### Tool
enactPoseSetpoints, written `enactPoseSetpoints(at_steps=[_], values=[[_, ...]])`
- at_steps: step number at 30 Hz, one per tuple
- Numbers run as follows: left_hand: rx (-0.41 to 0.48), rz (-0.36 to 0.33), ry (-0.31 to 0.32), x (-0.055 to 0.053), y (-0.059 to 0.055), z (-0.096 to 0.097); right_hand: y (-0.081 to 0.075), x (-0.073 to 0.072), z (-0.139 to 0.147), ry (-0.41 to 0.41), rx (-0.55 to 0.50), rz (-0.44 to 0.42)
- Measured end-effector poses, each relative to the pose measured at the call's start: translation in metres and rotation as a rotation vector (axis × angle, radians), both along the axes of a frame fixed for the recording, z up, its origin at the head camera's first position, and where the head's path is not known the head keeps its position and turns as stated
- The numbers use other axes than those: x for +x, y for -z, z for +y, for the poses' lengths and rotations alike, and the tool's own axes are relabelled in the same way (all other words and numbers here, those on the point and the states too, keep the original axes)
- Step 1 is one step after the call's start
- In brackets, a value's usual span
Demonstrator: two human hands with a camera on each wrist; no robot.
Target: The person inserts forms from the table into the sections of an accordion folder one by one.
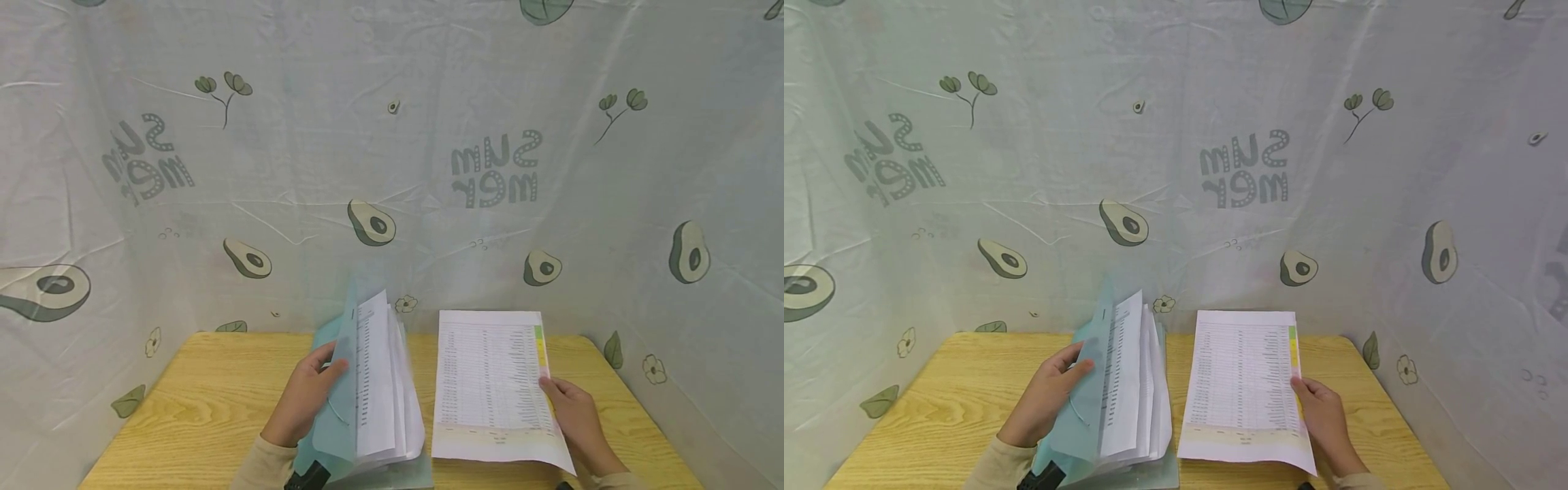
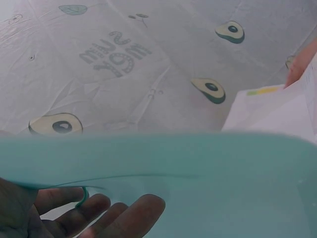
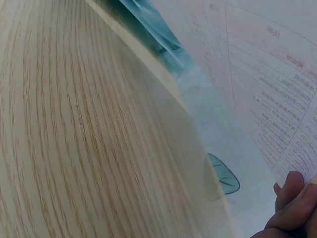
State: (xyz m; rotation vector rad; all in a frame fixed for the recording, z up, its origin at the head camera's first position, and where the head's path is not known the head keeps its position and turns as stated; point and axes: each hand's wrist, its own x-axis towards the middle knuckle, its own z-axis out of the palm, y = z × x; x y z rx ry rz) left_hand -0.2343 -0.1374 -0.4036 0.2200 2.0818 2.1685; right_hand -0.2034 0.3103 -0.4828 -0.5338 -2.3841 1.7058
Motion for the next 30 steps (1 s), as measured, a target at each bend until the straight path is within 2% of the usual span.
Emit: enactPoseSetpoints(at_steps=[10, 18, 24, 30], values=[[-0.008, 0.009, -0.004, 0.0, 0.001, 0.0, -0.002, -0.004, -0.015, -0.019, -0.017, 0.041], [-0.016, 0.009, -0.018, -0.001, 0.002, 0.0, 0.0, -0.009, -0.027, -0.038, -0.032, 0.045], [-0.018, 0.025, -0.006, 0.001, 0.001, 0.0, 0.002, -0.013, -0.037, -0.048, -0.022, 0.051], [-0.008, 0.009, -0.001, 0.001, 0.0, 0.0, 0.002, -0.016, -0.048, -0.053, -0.02, 0.047]])
